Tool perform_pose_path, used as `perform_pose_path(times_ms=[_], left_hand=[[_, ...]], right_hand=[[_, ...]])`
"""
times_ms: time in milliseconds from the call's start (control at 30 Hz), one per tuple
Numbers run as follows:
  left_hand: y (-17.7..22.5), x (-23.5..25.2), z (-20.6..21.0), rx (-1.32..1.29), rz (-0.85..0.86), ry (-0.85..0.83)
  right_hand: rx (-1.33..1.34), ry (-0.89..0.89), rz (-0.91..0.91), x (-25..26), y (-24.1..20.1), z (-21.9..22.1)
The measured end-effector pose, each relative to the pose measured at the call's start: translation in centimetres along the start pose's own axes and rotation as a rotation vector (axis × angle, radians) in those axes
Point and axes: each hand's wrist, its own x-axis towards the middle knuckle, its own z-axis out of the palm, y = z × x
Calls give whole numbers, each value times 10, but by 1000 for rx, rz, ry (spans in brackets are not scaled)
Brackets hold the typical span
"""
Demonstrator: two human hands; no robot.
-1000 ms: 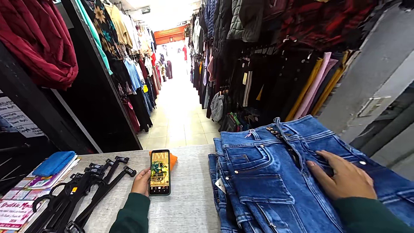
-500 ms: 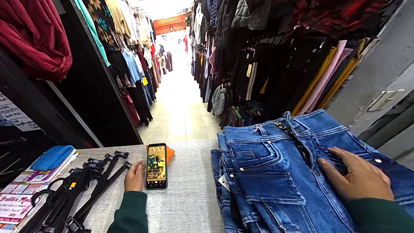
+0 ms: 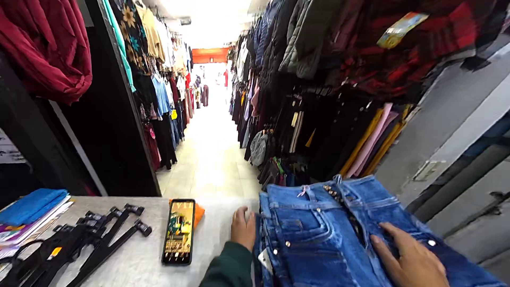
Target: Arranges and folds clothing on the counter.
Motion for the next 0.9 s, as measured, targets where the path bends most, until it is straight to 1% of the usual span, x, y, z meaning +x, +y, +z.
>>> perform_pose_path(times_ms=[67,100,200,233,267,333,367,433,500,533,600,633,700,767,833,900], left_hand=[[7,2,11,58,86,-54],[11,1,11,48,110,-78],[12,5,13,-30,121,-64],[10,7,15,-52,127,-48],[8,9,17,-67,135,-43],[2,11,21,-62,152,-37],[-3,11,23,-48,147,-44],[-10,11,24,-14,143,-45],[-14,11,24,-15,142,-52],[-15,11,24,-31,139,-55],[-16,12,23,-77,132,-62],[-16,14,22,-89,135,-64],[-19,13,21,-70,143,-87],[-20,17,24,-12,142,-116],[-17,21,25,25,103,-153],[-14,23,24,-19,81,-150]], right_hand=[[11,-56,4,4,-9,-10],[19,-111,15,11,-7,-14],[69,-296,116,53,9,-41],[92,-303,164,70,17,-47],[101,-270,186,88,28,-50],[94,-176,135,120,40,-49],[95,-145,94,131,35,-45],[149,-90,-17,142,1,-26],[239,-85,-136,137,-42,6],[251,-110,-195,130,-62,25],[154,-146,-360,111,-88,62],[104,-136,-444,104,-95,73],[133,-145,-500,94,-98,76],[171,-158,-499,94,-94,72],[165,-150,-497,94,-93,72],[161,-142,-498,94,-93,74]])
